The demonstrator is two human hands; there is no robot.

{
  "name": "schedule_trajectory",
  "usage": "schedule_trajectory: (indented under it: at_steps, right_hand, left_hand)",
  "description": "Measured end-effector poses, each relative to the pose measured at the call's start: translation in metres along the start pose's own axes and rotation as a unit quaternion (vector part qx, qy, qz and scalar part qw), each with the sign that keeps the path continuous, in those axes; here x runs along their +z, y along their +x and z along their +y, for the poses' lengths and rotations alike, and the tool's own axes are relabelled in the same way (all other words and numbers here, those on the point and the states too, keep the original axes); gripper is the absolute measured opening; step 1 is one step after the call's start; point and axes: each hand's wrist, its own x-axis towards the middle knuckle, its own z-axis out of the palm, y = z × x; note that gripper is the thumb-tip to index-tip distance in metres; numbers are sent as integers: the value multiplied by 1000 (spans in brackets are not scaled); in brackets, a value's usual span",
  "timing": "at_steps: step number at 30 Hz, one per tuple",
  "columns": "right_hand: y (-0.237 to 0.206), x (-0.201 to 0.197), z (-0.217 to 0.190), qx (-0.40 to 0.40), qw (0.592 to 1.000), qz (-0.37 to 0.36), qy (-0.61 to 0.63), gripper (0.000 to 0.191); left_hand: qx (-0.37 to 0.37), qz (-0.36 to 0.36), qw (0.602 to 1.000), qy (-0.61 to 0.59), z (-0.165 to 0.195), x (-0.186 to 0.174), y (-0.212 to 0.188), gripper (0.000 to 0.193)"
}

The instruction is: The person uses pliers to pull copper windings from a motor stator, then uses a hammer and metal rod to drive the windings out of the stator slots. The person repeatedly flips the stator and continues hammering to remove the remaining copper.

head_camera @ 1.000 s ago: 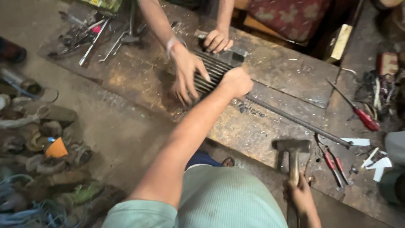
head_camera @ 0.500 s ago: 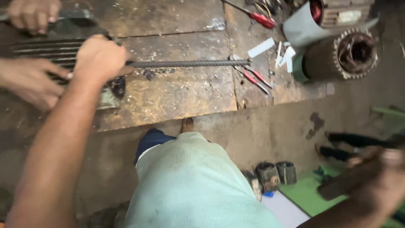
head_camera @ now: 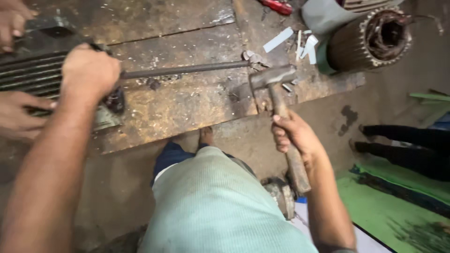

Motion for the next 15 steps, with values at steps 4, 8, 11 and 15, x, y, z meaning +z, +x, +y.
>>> schedule_trajectory:
  at_steps: [4, 8, 11, 15]
  right_hand:
    - [-5, -25, 36, -4, 998, 67, 17, 17]
    - [-68, -59, 22, -58, 987, 149, -20, 18]
    - [-140, -112, 12, -189, 939, 271, -91, 14]
    - [-194, -164, -18, -323, 855, 389, -112, 16]
  left_hand:
    - [-13, -26, 1000, -3, 2, -4, -5, 31]
    - [-41, -1, 999, -15, 4, -16, -12, 56]
    - [-43, 1, 999, -30, 6, -19, -12, 50]
    - [-46, 45, 997, -39, 6, -11, -8, 36]
